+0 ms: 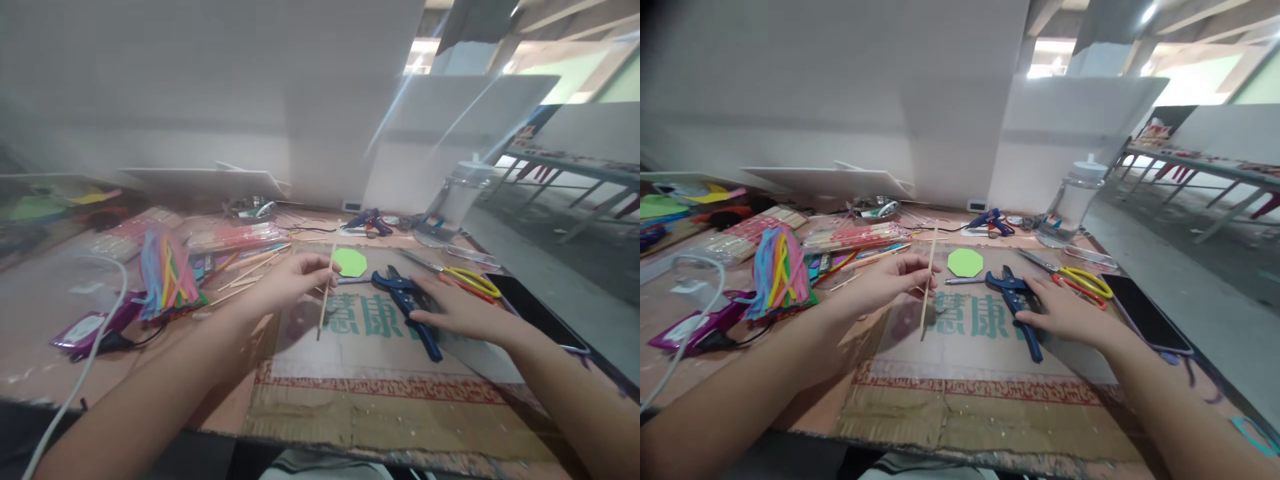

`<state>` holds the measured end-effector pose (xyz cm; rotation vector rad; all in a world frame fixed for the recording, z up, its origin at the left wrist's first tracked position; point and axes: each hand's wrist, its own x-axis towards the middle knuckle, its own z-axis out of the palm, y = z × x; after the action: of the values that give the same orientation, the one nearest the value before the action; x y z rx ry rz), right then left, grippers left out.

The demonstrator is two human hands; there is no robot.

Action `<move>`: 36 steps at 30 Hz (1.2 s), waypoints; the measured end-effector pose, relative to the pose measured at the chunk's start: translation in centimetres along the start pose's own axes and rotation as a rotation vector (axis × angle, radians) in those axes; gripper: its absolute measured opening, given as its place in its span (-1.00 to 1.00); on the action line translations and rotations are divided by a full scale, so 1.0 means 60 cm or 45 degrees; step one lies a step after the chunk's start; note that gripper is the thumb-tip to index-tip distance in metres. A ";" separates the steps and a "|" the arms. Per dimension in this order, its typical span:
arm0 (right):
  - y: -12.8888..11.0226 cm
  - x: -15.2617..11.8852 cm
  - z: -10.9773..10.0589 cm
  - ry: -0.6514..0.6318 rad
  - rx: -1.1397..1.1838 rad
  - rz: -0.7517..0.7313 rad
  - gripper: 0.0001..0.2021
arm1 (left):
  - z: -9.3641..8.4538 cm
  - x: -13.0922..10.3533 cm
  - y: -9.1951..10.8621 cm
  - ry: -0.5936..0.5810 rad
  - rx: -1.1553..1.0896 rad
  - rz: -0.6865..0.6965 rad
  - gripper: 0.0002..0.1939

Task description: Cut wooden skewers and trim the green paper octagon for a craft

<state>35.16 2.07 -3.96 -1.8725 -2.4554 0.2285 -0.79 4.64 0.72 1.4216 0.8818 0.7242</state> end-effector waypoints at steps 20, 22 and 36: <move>-0.215 -0.026 -0.086 0.578 1.148 -0.244 -0.79 | 0.051 -0.026 -0.037 0.138 0.846 0.728 -0.85; -0.225 -0.023 -0.077 0.558 1.288 -0.246 -0.83 | 0.047 -0.026 -0.040 0.124 0.857 0.724 -0.85; -0.227 -0.020 -0.049 0.739 0.858 -0.713 -0.81 | 0.053 -0.033 -0.034 0.100 0.751 0.722 -0.80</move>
<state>22.82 -2.36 0.98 -0.8011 -2.0181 0.3583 0.72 1.21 -1.32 2.2322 0.7863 0.9919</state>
